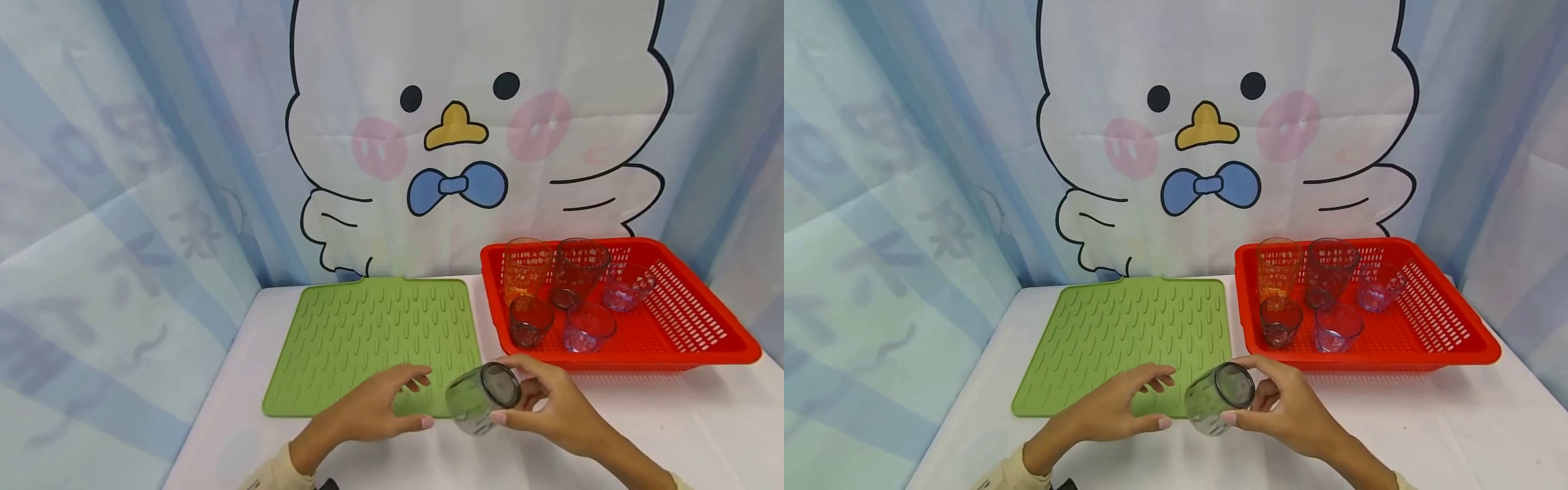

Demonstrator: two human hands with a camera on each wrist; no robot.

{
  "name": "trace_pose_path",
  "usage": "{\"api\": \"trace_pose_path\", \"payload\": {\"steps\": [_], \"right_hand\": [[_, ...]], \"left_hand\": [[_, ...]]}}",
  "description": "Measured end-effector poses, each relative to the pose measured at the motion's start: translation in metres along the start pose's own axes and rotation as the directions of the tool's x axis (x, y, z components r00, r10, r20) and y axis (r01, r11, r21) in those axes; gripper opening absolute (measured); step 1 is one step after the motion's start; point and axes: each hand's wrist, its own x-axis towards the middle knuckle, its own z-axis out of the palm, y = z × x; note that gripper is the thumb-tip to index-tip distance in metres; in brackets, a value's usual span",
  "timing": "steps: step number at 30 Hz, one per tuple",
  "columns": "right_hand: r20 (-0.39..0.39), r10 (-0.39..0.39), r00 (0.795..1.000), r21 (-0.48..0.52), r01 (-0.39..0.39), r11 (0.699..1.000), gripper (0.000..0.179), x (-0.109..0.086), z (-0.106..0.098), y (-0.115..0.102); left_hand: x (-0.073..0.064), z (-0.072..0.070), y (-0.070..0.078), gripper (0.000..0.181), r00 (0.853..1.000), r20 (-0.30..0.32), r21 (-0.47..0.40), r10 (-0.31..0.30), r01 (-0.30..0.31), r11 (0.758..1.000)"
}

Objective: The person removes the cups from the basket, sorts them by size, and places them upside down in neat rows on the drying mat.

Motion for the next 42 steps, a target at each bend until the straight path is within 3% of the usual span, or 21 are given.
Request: {"api": "trace_pose_path", "payload": {"steps": [6, 13, 22, 25, 29, 34, 42], "right_hand": [[-0.005, 0.013, 1.0, -0.002, -0.013, 1.0, 0.053, -0.001, -0.001, 0.003], [-0.03, 0.017, 0.999, -0.021, -0.017, 1.0, 0.051, -0.001, -0.001, 0.005], [-0.033, 0.055, 0.998, -0.034, -0.056, 0.998, 0.052, -0.004, 0.001, 0.008], [-0.033, 0.051, 0.998, -0.041, -0.052, 0.998, 0.052, -0.003, 0.001, 0.009], [-0.027, 0.068, 0.997, -0.051, -0.069, 0.996, 0.052, -0.002, 0.002, 0.009], [-0.016, 0.111, 0.994, -0.072, -0.112, 0.991, 0.053, 0.004, 0.006, 0.006], [0.021, 0.139, 0.99, -0.081, -0.137, 0.987, 0.051, 0.028, 0.016, 0.0]], "left_hand": [[-0.025, -0.018, -0.033, 0.057, 0.994, -0.07, 0.08, -0.089, 0.094, 0.992], [-0.05, -0.037, -0.072, 0.051, 0.981, -0.151, 0.134, -0.125, 0.146, 0.98], [-0.082, -0.056, -0.103, 0.046, 0.944, -0.227, 0.183, -0.24, 0.284, 0.941], [-0.091, -0.065, -0.113, 0.044, 0.938, -0.234, 0.209, -0.254, 0.304, 0.93], [-0.101, -0.076, -0.128, 0.042, 0.943, -0.234, 0.229, -0.238, 0.292, 0.929], [-0.109, -0.081, -0.139, 0.042, 0.945, -0.211, 0.228, -0.251, 0.297, 0.927], [-0.117, -0.085, -0.144, 0.046, 0.925, -0.183, 0.206, -0.334, 0.368, 0.907]]}}
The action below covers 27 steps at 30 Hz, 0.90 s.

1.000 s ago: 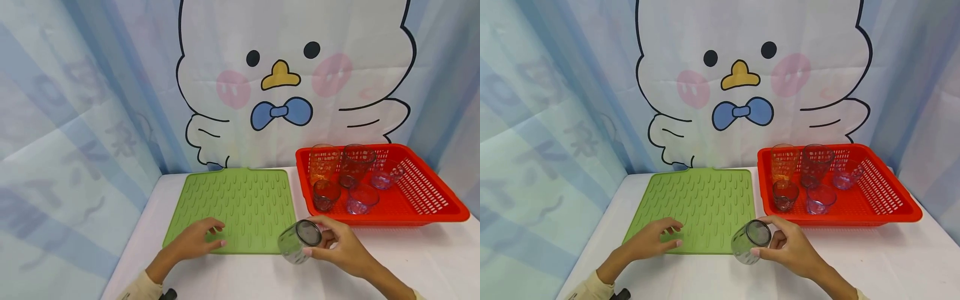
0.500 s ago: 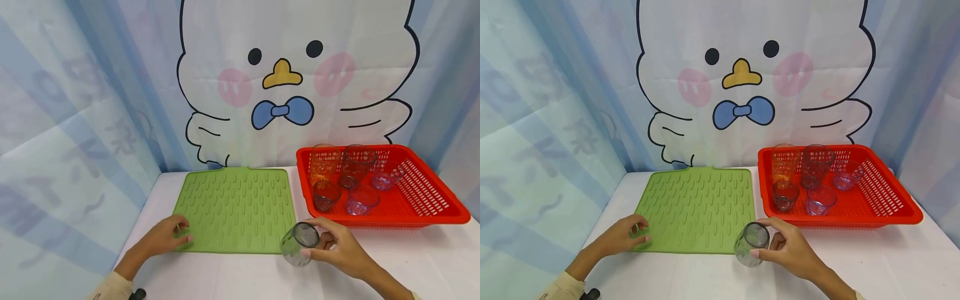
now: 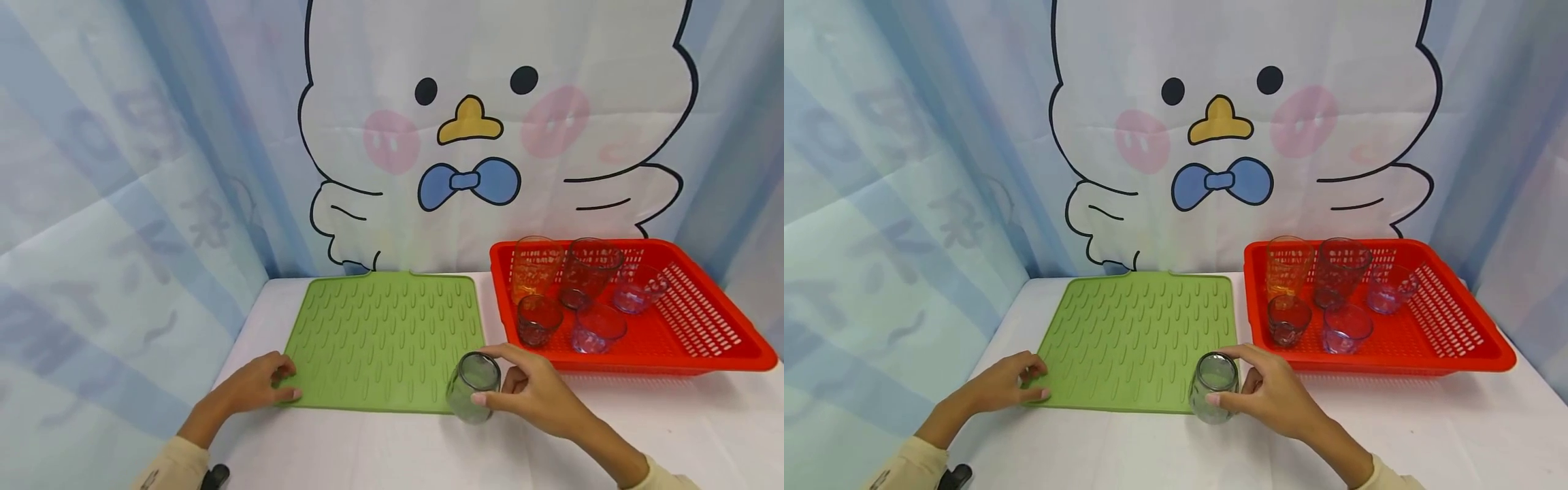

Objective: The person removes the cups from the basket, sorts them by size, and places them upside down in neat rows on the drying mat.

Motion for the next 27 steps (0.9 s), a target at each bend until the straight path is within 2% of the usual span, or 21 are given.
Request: {"api": "trace_pose_path", "payload": {"steps": [6, 14, 27], "right_hand": [[0.05, 0.003, 0.999, -0.021, -0.002, 1.0, 0.055, 0.026, 0.014, -0.011], [0.116, 0.006, 0.993, -0.072, 0.002, 0.997, 0.062, 0.064, 0.04, -0.026], [0.212, -0.022, 0.977, -0.053, 0.033, 0.998, 0.062, 0.131, 0.088, -0.03]], "left_hand": [[0.0, 0.0, -0.006, 0.047, 1.0, 0.023, -0.029, 0.006, -0.005, 1.0], [0.0, -0.001, -0.002, 0.046, 0.999, 0.034, -0.047, -0.013, 0.014, 0.999], [0.001, 0.0, -0.005, 0.044, 0.999, 0.034, -0.045, -0.033, 0.035, 0.998]]}}
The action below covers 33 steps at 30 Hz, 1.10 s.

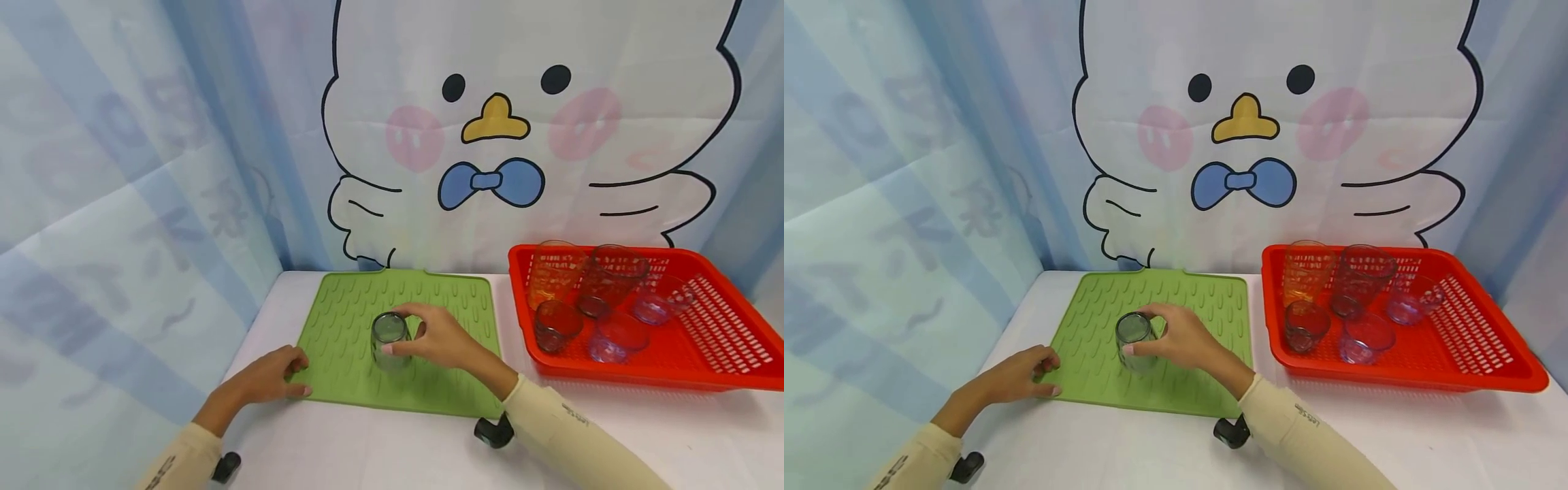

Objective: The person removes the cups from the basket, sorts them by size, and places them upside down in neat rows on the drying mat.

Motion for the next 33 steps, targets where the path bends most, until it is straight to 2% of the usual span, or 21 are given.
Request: {"api": "trace_pose_path", "payload": {"steps": [7, 13, 19, 24, 33], "right_hand": [[0.047, -0.007, 0.999, 0.024, 0.006, 1.0, 0.062, 0.034, 0.014, 0.01], [0.065, 0.005, 0.998, 0.04, -0.007, 0.999, 0.062, 0.061, 0.027, 0.022], [0.048, 0.017, 0.999, -0.011, -0.016, 1.0, 0.065, 0.085, 0.038, 0.022], [0.001, 0.02, 1.0, -0.021, -0.02, 1.0, 0.064, 0.101, 0.053, 0.02], [-0.01, 0.026, 1.0, 0.016, -0.025, 1.0, 0.064, 0.123, 0.076, 0.019]], "left_hand": [[0.001, 0.002, 0.002, 0.045, 1.0, -0.004, -0.033, 0.014, -0.014, 0.999], [0.001, 0.003, 0.003, 0.044, 1.0, -0.01, -0.022, -0.007, 0.006, 1.0], [0.001, 0.002, 0.003, 0.043, 1.0, -0.016, -0.004, -0.022, 0.022, 1.0], [0.0, 0.003, 0.001, 0.042, 1.0, -0.02, 0.015, -0.024, 0.025, 1.0], [-0.002, 0.002, -0.002, 0.043, 1.0, -0.01, 0.027, -0.028, 0.029, 0.999]]}}
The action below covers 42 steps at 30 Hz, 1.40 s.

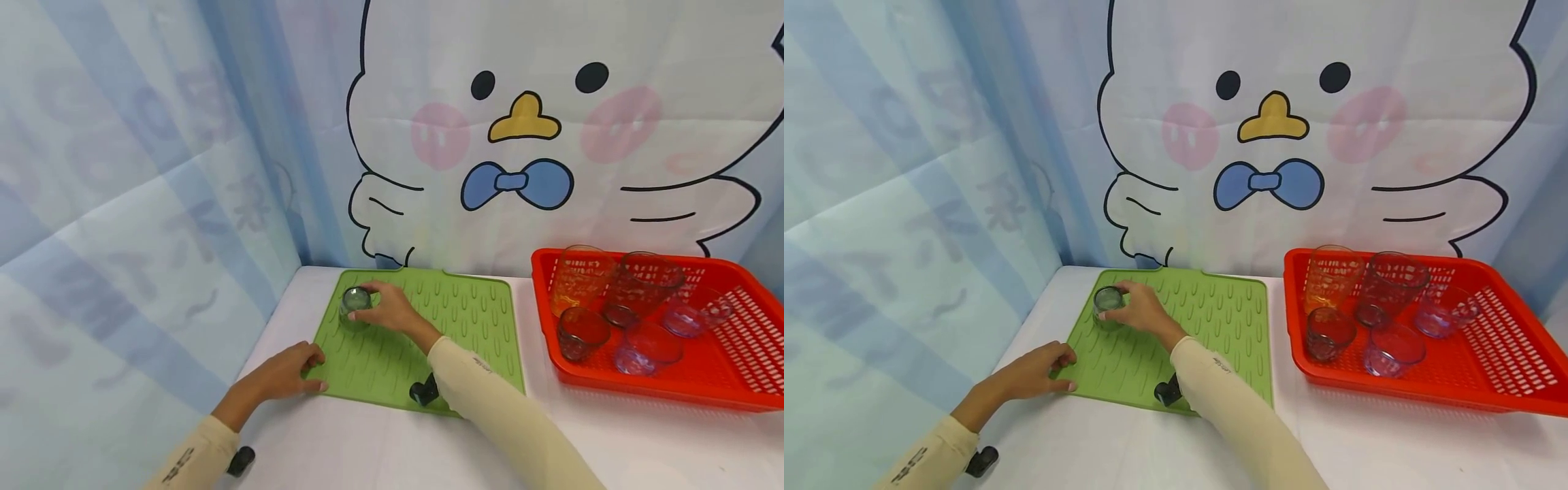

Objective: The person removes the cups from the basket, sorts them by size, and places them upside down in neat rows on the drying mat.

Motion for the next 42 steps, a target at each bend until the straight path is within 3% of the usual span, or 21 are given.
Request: {"api": "trace_pose_path", "payload": {"steps": [10, 21, 34, 42], "right_hand": [[-0.003, 0.082, 0.997, 0.013, -0.081, 0.997, 0.068, 0.005, 0.007, 0.002], [0.055, 0.127, 0.99, 0.072, -0.131, 0.989, 0.074, 0.008, 0.007, 0.002], [0.127, 0.106, 0.986, -0.012, -0.105, 0.994, 0.082, 0.004, -0.002, 0.006], [0.163, 0.103, 0.981, -0.108, -0.086, 0.99, 0.073, -0.006, -0.032, -0.005]], "left_hand": [[0.001, -0.003, 0.004, 0.043, 0.999, 0.006, -0.002, 0.037, -0.037, 0.999], [0.003, -0.002, 0.006, 0.043, 1.0, 0.003, -0.01, 0.027, -0.027, 1.0], [0.003, 0.001, 0.001, 0.043, 1.0, 0.002, -0.017, 0.025, -0.025, 1.0], [-0.002, 0.001, -0.003, 0.044, 1.0, 0.002, -0.027, 0.025, -0.025, 0.999]]}}
